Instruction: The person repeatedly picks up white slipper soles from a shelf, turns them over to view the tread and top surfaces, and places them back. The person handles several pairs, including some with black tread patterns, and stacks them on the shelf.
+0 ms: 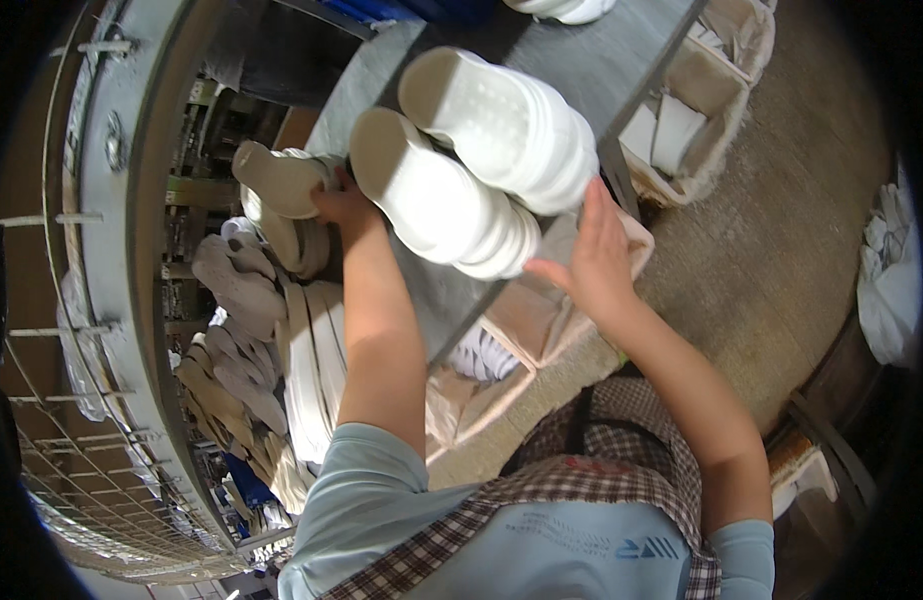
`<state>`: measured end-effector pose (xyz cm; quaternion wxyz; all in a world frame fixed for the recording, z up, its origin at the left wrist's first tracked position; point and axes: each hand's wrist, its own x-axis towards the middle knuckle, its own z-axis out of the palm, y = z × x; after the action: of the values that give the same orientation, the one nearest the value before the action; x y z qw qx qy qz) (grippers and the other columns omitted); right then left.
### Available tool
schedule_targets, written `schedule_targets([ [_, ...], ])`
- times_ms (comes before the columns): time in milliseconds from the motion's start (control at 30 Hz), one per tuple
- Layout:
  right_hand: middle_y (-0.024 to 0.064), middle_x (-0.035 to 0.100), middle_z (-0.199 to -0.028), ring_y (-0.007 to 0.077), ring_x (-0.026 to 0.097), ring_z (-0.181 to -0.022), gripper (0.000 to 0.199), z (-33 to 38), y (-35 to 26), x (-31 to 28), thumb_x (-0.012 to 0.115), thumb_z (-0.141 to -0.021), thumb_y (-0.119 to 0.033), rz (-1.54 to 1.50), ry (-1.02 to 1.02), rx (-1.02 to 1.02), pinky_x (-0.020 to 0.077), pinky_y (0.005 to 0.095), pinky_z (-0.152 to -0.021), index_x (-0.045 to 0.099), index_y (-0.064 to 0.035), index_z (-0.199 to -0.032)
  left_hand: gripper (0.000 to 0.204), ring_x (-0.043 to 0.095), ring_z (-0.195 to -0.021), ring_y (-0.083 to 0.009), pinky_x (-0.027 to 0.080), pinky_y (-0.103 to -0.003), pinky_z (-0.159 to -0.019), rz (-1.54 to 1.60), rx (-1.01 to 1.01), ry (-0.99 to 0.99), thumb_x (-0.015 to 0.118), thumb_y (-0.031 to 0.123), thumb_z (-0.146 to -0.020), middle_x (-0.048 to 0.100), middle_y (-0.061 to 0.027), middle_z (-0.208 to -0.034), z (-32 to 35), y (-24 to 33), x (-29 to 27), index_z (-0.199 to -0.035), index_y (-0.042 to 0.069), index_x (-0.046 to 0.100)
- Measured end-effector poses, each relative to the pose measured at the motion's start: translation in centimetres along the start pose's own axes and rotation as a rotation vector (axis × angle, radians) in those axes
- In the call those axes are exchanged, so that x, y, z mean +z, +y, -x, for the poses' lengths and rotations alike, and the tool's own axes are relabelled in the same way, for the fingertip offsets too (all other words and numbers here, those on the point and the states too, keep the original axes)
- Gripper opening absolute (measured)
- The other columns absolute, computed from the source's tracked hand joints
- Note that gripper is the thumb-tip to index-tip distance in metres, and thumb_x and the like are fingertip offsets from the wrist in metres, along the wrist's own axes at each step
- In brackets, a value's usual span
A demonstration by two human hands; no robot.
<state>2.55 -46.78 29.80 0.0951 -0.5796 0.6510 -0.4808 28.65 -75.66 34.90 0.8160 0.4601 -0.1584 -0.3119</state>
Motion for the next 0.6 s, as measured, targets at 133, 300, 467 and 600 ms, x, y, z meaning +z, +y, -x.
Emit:
schedule_targets([
  [133, 0.0303, 0.024, -0.140, 0.0437, 0.037, -0.125, 0.108, 0.8, 0.3, -1.1, 0.079, -0.071, -0.032, -0.161, -0.013, 0.087, 0.0332, 0.0497, -0.102, 0.006, -0.0024, -0.144, 0.041, 0.048, -0.106, -0.0352, 0.055, -0.042, -0.082, -0.150, 0.057, -0.038, 0.052, 0.013, -0.082, 0.030, -0.0210, -0.134, 3.8, 2.2, -1.9, -0.121, 0.004, 0.046],
  [300, 0.0227, 0.031, -0.136, 0.0345, 0.044, -0.117, 0.082, 5.4, 1.9, -3.5, 0.073, -0.078, -0.025, -0.432, -0.042, 0.183, 0.0402, 0.0427, -0.096, 0.023, -0.0016, -0.140, 0.062, 0.045, -0.108, -0.0339, 0.052, -0.045, -0.083, 0.274, -0.156, -0.050, 0.055, 0.008, -0.077, 0.034, -0.0172, -0.131, 10.8, 5.9, -5.2, -0.130, 0.009, 0.023],
  [467, 0.0162, 0.054, -0.117, 0.0253, 0.052, -0.109, 0.055, 12.2, 2.8, -4.1, 0.068, -0.082, -0.023, -0.607, -0.374, 0.383, 0.0417, 0.0351, -0.093, 0.045, -0.0002, -0.126, 0.041, 0.048, -0.106, -0.0298, 0.051, -0.039, -0.088, 0.246, -0.310, -0.137, 0.046, 0.011, -0.082, 0.046, -0.0168, -0.122, 20.6, 9.5, -11.3, -0.120, -0.004, 0.043],
  [600, 0.0152, 0.055, -0.118, 0.0236, 0.052, -0.111, 0.058, 14.2, 0.8, -3.9, 0.065, -0.085, -0.029, -0.894, -0.623, 0.580, 0.0409, 0.0345, -0.094, 0.043, -0.0007, -0.130, 0.041, 0.047, -0.109, -0.0267, 0.045, -0.038, -0.095, 0.239, -0.493, -0.173, 0.048, 0.007, -0.079, 0.047, -0.0165, -0.119, 28.7, 13.5, -17.8, -0.118, -0.003, 0.039],
])
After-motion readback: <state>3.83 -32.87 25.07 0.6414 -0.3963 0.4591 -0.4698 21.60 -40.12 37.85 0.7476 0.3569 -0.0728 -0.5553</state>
